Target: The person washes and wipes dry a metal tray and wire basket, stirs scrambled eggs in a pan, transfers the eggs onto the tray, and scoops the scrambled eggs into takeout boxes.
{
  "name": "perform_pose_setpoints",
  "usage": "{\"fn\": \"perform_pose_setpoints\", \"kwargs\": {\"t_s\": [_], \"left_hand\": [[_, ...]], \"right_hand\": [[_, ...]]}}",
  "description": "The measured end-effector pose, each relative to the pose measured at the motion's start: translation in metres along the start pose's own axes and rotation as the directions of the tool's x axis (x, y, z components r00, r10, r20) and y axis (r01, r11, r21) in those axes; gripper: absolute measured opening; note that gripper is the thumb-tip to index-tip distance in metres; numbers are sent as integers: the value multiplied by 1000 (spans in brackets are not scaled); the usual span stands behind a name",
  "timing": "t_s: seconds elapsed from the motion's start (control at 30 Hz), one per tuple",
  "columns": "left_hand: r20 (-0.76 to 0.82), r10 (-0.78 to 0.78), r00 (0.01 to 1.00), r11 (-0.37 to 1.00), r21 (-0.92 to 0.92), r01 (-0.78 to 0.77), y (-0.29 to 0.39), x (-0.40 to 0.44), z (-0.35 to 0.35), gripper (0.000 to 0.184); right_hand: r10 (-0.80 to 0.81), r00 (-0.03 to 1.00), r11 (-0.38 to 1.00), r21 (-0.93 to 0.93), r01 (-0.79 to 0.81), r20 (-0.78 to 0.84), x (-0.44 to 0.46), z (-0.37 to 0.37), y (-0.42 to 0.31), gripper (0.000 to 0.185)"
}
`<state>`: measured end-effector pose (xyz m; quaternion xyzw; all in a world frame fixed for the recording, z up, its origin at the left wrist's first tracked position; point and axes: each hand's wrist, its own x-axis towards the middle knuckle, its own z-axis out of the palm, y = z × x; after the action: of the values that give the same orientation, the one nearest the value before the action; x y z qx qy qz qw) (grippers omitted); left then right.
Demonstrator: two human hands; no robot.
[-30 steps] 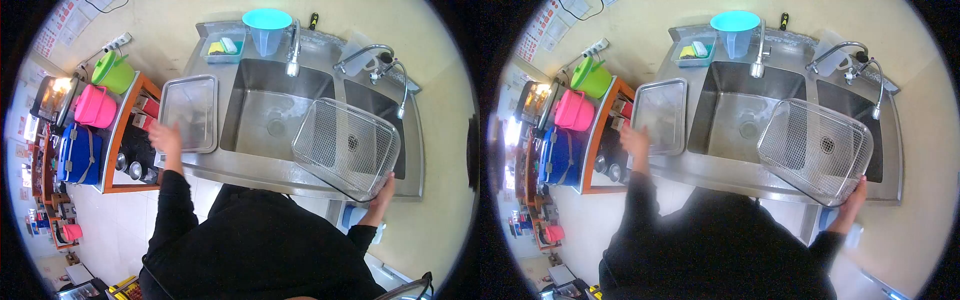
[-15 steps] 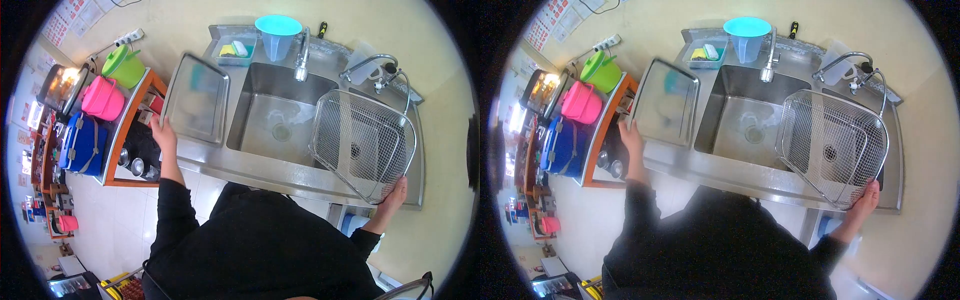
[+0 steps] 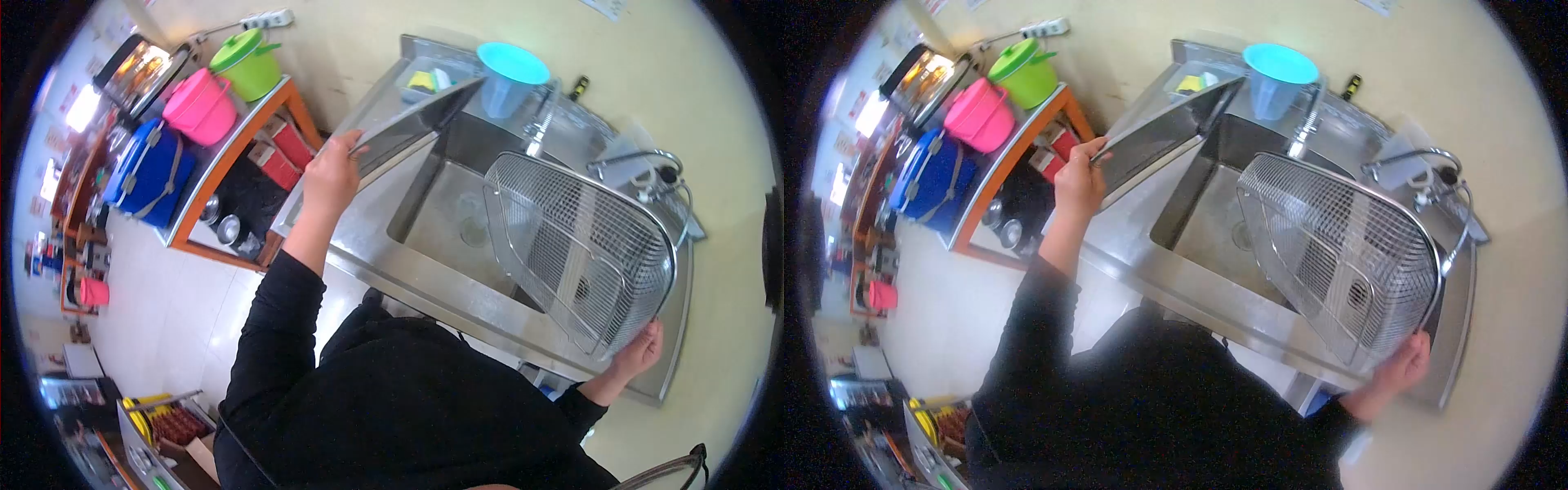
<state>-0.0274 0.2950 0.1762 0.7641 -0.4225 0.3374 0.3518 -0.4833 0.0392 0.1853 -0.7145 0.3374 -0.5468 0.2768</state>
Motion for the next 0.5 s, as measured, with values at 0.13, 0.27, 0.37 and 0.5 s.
{"fn": "perform_pose_setpoints", "kwargs": {"t_s": [0.13, 0.27, 0.37, 0.5], "left_hand": [[-64, 4, 998, 999, 34, -2, -15, -11, -14, 34], [-130, 3, 992, 993, 120, 13, -36, -21, -45, 32], [-197, -97, 976, 995, -16, 96, -61, -32, -73, 27], [-309, -461, 832, 881, -270, 388, -97, -53, -141, 14]], "right_hand": [[-44, 998, 997, 58, 41, 54, 11, 12, 2, 32], [-33, 988, 994, -101, 49, 153, 18, 43, 12, 32], [59, 998, 990, 125, -63, 35, 17, 99, -29, 34], [96, 994, 995, -30, -94, 48, 4, 160, -105, 39]]}}
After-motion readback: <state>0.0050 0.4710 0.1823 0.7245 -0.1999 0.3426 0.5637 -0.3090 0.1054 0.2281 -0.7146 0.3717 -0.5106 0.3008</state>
